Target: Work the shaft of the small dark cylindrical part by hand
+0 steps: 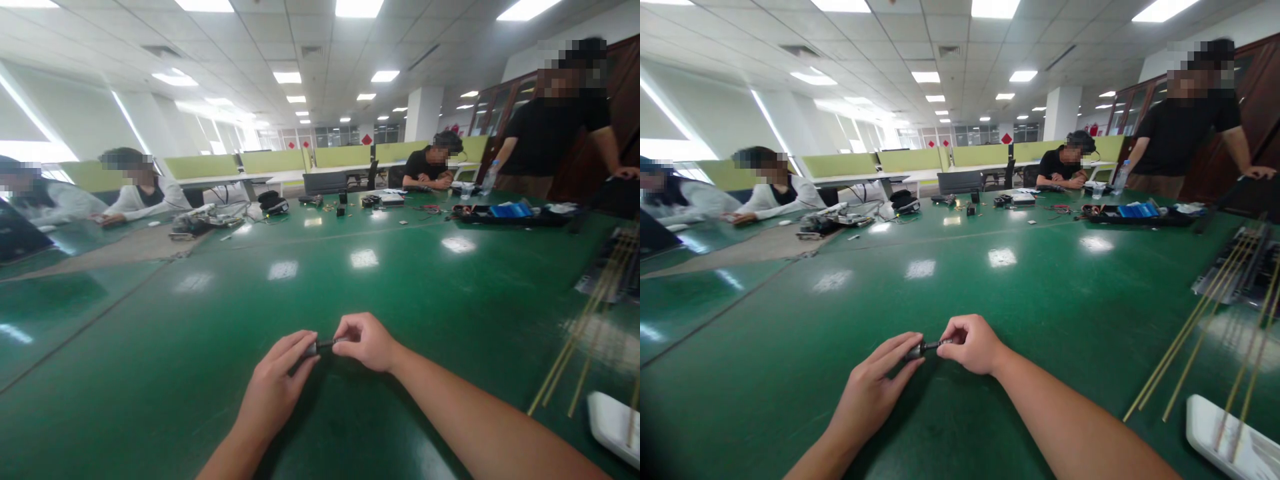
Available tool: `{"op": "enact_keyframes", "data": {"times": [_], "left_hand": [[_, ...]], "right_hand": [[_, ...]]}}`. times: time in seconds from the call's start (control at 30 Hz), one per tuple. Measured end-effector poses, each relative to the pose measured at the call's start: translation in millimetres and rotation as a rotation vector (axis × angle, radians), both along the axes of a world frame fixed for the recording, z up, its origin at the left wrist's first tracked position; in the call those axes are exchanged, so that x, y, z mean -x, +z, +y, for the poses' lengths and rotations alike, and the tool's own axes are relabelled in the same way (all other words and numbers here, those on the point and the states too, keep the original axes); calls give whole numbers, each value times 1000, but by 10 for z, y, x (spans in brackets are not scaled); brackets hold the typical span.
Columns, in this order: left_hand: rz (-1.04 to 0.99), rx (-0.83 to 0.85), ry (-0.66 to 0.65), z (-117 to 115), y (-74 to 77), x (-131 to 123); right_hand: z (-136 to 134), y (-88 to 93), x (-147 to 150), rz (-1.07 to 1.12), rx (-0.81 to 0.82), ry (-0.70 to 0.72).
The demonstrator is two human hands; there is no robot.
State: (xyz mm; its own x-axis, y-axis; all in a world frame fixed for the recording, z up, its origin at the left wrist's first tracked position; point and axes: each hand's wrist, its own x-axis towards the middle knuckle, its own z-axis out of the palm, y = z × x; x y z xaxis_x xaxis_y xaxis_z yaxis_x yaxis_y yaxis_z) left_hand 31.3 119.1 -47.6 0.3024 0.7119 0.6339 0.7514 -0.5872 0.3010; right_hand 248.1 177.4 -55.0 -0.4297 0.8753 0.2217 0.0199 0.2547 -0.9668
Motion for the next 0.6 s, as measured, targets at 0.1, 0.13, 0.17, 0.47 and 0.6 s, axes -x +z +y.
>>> {"op": "enact_keyframes", "data": {"times": [0.1, 0.13, 0.17, 0.47, 0.6], "left_hand": [[-8, -8, 4, 4, 10, -3], [-11, -10, 6, 5, 16, -6], [-14, -9, 9, 4, 22, -10], [-26, 9, 17, -17, 37, -17], [-27, -2, 24, -16, 47, 1]], "right_hand": [[8, 0, -3, 12, 11, -3], [10, -1, -3, 14, 12, -6], [12, -3, -4, 18, 15, -8], [19, -1, -13, 42, 37, 0], [34, 6, -14, 107, 102, 23]]}}
